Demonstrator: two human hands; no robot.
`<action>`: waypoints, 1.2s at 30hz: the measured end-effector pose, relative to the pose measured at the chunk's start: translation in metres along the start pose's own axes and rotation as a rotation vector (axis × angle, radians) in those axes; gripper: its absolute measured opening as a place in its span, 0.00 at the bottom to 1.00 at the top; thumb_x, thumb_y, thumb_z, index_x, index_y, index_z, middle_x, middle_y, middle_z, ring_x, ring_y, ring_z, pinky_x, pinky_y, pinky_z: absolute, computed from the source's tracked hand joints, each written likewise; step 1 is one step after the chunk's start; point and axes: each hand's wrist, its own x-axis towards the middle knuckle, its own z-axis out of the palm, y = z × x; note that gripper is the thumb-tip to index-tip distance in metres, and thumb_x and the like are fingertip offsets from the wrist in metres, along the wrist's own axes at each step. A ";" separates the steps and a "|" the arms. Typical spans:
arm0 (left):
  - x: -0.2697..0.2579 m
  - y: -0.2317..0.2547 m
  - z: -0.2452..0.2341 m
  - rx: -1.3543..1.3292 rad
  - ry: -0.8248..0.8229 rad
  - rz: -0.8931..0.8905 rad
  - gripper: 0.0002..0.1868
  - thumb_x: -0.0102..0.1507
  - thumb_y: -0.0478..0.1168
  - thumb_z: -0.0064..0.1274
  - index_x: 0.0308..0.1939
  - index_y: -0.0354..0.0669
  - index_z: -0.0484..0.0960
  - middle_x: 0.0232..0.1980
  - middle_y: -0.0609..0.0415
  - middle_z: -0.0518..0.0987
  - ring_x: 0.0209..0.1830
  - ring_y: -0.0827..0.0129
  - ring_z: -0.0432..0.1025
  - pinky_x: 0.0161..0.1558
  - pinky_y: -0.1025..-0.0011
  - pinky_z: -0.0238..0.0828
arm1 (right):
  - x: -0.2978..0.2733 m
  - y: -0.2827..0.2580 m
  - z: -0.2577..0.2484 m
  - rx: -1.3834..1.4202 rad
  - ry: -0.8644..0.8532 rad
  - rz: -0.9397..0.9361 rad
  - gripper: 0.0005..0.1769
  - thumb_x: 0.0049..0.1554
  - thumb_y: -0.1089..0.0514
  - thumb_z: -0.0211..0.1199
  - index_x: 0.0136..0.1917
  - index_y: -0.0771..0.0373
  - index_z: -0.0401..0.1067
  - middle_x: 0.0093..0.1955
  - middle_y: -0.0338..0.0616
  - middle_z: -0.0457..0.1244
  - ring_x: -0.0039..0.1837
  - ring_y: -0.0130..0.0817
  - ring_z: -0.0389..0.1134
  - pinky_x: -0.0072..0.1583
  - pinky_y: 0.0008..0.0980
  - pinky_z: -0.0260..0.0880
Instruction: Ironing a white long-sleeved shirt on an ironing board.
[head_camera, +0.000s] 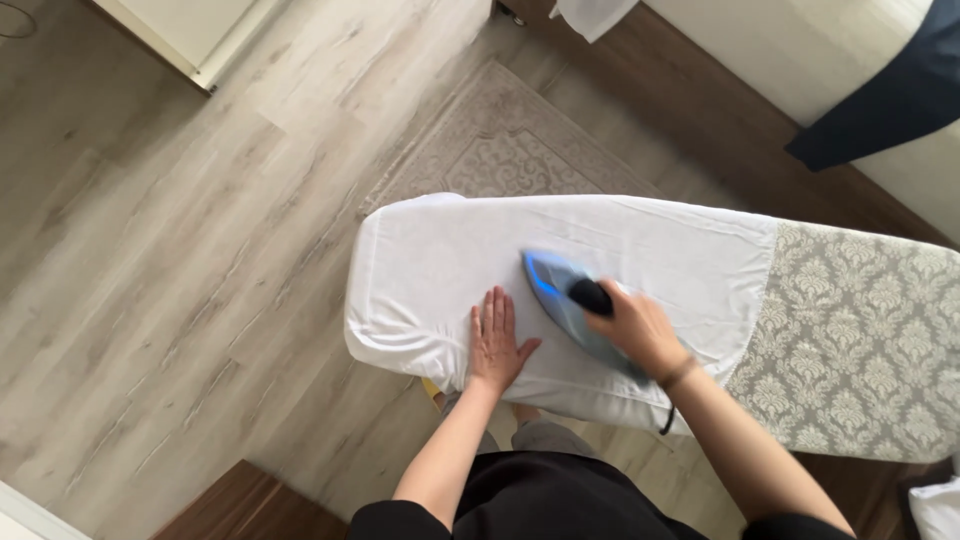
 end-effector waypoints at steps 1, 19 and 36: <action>0.000 0.002 -0.005 -0.003 -0.006 0.002 0.56 0.64 0.71 0.41 0.78 0.28 0.48 0.83 0.37 0.42 0.84 0.50 0.35 0.78 0.47 0.29 | 0.018 -0.003 0.000 -0.001 -0.004 0.006 0.26 0.51 0.45 0.67 0.61 0.54 0.71 0.38 0.61 0.69 0.42 0.63 0.70 0.44 0.55 0.70; 0.002 -0.001 -0.003 0.074 0.021 0.005 0.58 0.62 0.73 0.42 0.79 0.30 0.47 0.84 0.40 0.40 0.85 0.54 0.34 0.79 0.51 0.28 | 0.083 0.071 -0.061 -0.041 -0.073 -0.045 0.25 0.49 0.46 0.68 0.59 0.52 0.74 0.44 0.56 0.70 0.49 0.58 0.72 0.51 0.50 0.71; 0.003 0.005 -0.018 0.107 -0.012 -0.004 0.54 0.64 0.70 0.37 0.78 0.29 0.47 0.83 0.39 0.42 0.84 0.52 0.34 0.78 0.47 0.27 | 0.115 0.037 -0.036 0.093 0.053 -0.108 0.24 0.47 0.47 0.70 0.55 0.56 0.73 0.48 0.55 0.70 0.53 0.56 0.71 0.53 0.49 0.70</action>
